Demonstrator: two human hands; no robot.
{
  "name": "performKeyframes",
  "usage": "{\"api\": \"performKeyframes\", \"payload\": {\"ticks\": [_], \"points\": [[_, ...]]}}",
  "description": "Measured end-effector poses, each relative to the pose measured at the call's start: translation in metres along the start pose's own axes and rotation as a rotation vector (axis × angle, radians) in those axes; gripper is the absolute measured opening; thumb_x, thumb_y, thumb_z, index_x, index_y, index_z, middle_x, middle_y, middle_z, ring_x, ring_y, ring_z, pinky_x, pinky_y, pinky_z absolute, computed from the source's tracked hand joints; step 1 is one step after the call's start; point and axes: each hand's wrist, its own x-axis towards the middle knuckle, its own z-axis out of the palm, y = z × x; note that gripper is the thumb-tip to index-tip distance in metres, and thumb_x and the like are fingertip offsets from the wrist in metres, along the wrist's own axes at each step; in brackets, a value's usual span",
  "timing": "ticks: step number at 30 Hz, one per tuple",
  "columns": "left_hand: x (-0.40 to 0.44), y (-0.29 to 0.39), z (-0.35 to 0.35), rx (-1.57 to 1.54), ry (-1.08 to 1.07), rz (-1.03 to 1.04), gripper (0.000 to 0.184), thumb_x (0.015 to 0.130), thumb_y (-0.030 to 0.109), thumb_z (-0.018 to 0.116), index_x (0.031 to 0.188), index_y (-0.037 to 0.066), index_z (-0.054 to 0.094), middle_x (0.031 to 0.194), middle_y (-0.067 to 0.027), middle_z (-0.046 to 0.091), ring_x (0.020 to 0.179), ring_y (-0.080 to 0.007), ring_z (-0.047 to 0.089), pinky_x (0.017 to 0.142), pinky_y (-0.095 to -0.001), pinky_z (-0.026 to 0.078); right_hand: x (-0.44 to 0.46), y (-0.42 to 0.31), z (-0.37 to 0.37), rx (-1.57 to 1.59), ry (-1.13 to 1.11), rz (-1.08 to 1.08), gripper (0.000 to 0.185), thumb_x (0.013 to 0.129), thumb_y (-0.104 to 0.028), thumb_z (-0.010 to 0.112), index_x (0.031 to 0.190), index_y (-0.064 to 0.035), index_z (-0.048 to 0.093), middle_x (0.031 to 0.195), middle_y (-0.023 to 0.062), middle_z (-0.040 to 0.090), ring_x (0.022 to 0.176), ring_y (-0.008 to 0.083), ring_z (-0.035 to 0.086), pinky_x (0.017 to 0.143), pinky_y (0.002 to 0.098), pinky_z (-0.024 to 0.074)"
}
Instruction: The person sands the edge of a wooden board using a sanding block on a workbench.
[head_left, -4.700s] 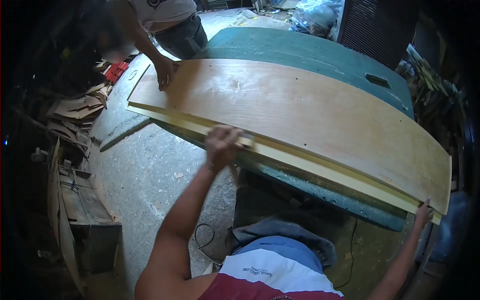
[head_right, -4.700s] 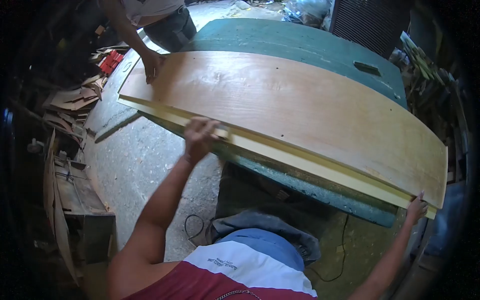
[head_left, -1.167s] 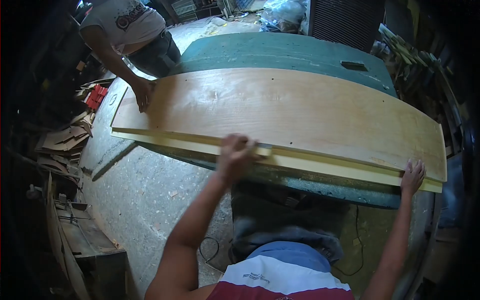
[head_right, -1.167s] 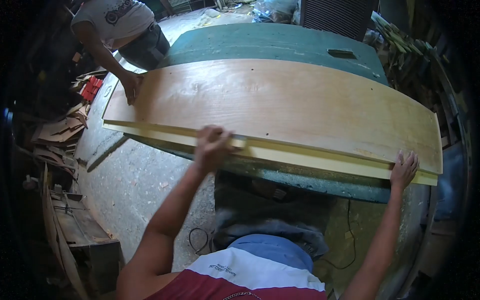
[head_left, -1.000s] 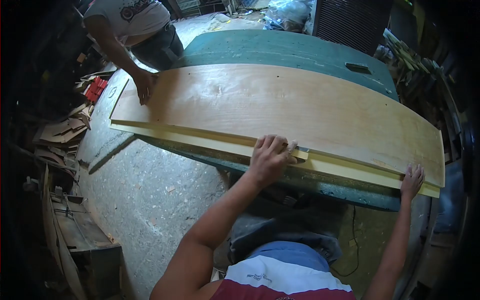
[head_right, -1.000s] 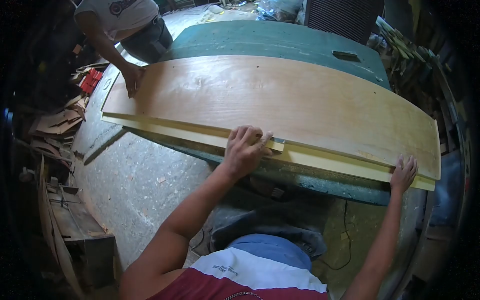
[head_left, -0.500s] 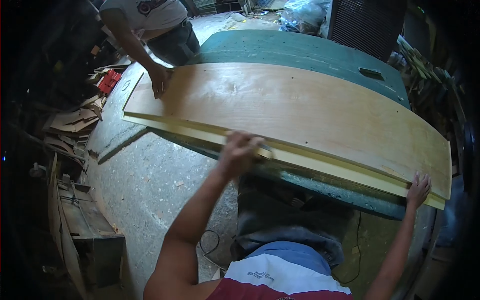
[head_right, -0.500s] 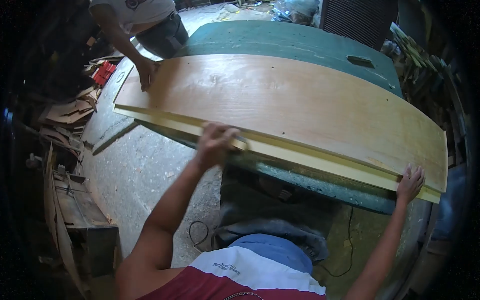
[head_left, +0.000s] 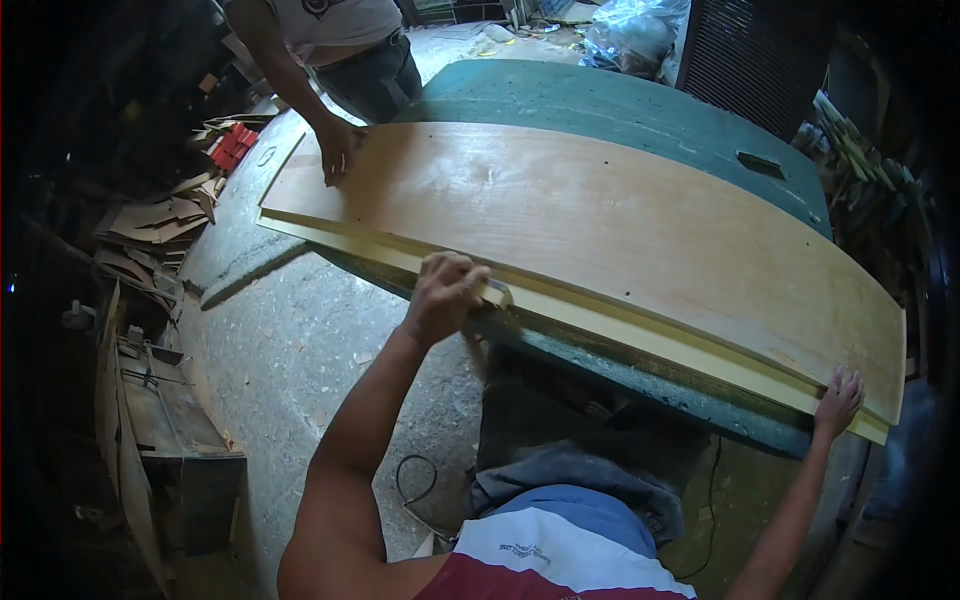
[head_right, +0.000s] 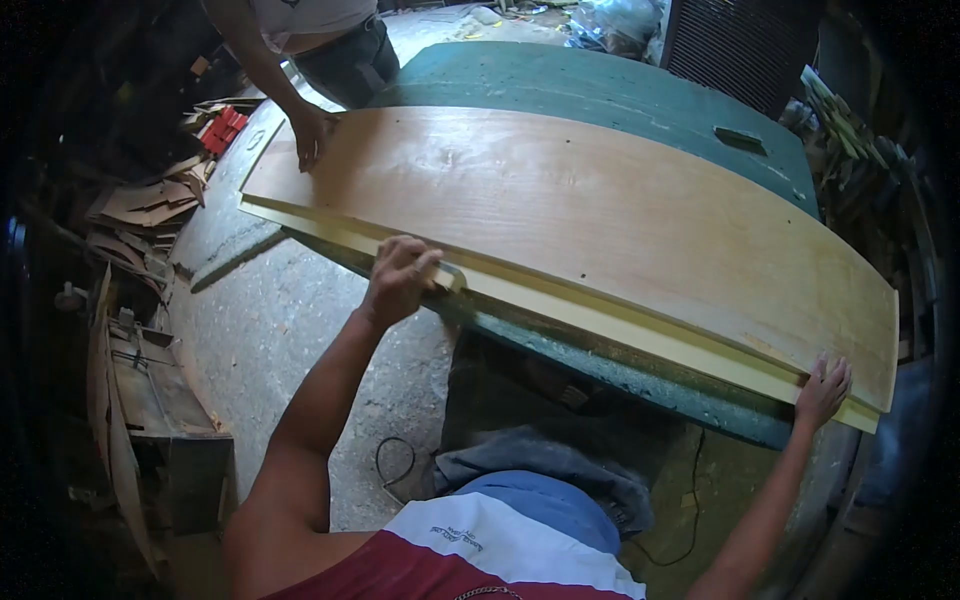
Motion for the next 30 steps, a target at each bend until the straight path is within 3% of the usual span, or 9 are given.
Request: {"api": "performKeyframes", "payload": {"ticks": [3, 7, 10, 14, 17, 21, 23, 26, 30], "points": [[-0.012, -0.021, -0.010, 0.036, -0.033, -0.014, 0.042, 0.070, 0.013, 0.083, 0.111, 0.012, 0.075, 0.103, -0.0078, 0.068, 0.100, -0.0302, 0.066, 0.092, -0.0448, 0.051, 0.002, -0.005, -0.005, 0.045, 0.015, -0.012, 0.069, 0.107, -0.055, 0.050, 0.152, -0.0042, 0.050, 0.159, 0.0213, 0.046, 0.150, 0.0369, 0.039, 0.124, 0.0473, 0.0306], [-0.049, -0.083, -0.033, 0.240, 0.027, -0.268, 0.042, 0.071, 0.006, 0.082, 0.113, 0.010, 0.077, 0.102, -0.0115, 0.068, 0.096, -0.0316, 0.066, 0.089, -0.0475, 0.054, 0.001, -0.006, -0.002, 0.048, 0.015, 0.027, 0.068, 0.106, -0.055, 0.051, 0.152, -0.0039, 0.050, 0.159, 0.0217, 0.046, 0.149, 0.0379, 0.039, 0.124, 0.0474, 0.0308], [-0.022, -0.038, -0.005, 0.107, 0.027, -0.161, 0.043, 0.070, 0.006, 0.082, 0.113, 0.009, 0.078, 0.104, -0.0117, 0.069, 0.093, -0.0315, 0.067, 0.086, -0.0454, 0.053, -0.001, -0.010, -0.004, 0.029, 0.014, 0.033, 0.068, 0.106, -0.055, 0.051, 0.152, -0.0042, 0.050, 0.159, 0.0217, 0.046, 0.149, 0.0381, 0.040, 0.124, 0.0472, 0.0308], [0.028, 0.062, 0.028, -0.043, -0.056, -0.023, 0.043, 0.076, 0.017, 0.082, 0.118, 0.014, 0.077, 0.106, -0.0089, 0.070, 0.103, -0.0297, 0.066, 0.098, -0.0465, 0.049, -0.001, -0.003, -0.002, 0.039, 0.041, -0.005, 0.069, 0.106, -0.055, 0.051, 0.152, -0.0049, 0.050, 0.159, 0.0209, 0.046, 0.149, 0.0374, 0.039, 0.124, 0.0469, 0.0307], [0.019, 0.044, 0.026, -0.021, -0.050, 0.009, 0.042, 0.077, 0.018, 0.081, 0.118, 0.016, 0.077, 0.107, -0.0079, 0.070, 0.105, -0.0294, 0.066, 0.099, -0.0463, 0.050, -0.002, -0.007, -0.008, 0.068, 0.012, 0.026, 0.069, 0.106, -0.055, 0.052, 0.152, -0.0050, 0.051, 0.160, 0.0198, 0.046, 0.150, 0.0365, 0.039, 0.124, 0.0469, 0.0309], [-0.014, -0.028, -0.001, 0.225, -0.008, -0.175, 0.046, 0.071, 0.018, 0.085, 0.115, 0.015, 0.075, 0.102, -0.0077, 0.067, 0.096, -0.0298, 0.065, 0.087, -0.0470, 0.052, -0.005, -0.012, -0.009, 0.079, 0.031, 0.042, 0.068, 0.106, -0.055, 0.052, 0.152, -0.0051, 0.051, 0.161, 0.0189, 0.045, 0.151, 0.0360, 0.038, 0.124, 0.0465, 0.0307], [-0.020, -0.034, 0.012, 0.258, 0.029, -0.066, 0.045, 0.070, 0.019, 0.085, 0.114, 0.013, 0.075, 0.103, -0.0083, 0.066, 0.098, -0.0301, 0.065, 0.087, -0.0468, 0.051, -0.005, -0.016, -0.014, 0.050, 0.016, 0.049, 0.067, 0.106, -0.054, 0.053, 0.152, -0.0049, 0.051, 0.160, 0.0196, 0.045, 0.151, 0.0365, 0.038, 0.124, 0.0465, 0.0307], [0.013, 0.034, 0.031, 0.066, -0.081, 0.022, 0.046, 0.073, 0.027, 0.084, 0.117, 0.015, 0.078, 0.107, -0.0084, 0.066, 0.105, -0.0267, 0.063, 0.093, -0.0464, 0.048, -0.008, -0.026, -0.030, 0.076, -0.003, 0.084, 0.066, 0.106, -0.052, 0.053, 0.151, -0.0039, 0.052, 0.160, 0.0205, 0.046, 0.150, 0.0370, 0.038, 0.124, 0.0468, 0.0307], [0.054, 0.106, 0.061, -0.097, -0.035, -0.012, 0.045, 0.071, 0.026, 0.084, 0.114, 0.014, 0.080, 0.109, -0.0069, 0.063, 0.108, -0.0285, 0.061, 0.095, -0.0453, 0.048, -0.011, -0.028, -0.035, 0.102, -0.020, 0.093, 0.067, 0.106, -0.051, 0.054, 0.151, -0.0017, 0.050, 0.160, 0.0218, 0.045, 0.151, 0.0375, 0.037, 0.125, 0.0471, 0.0294]]}}
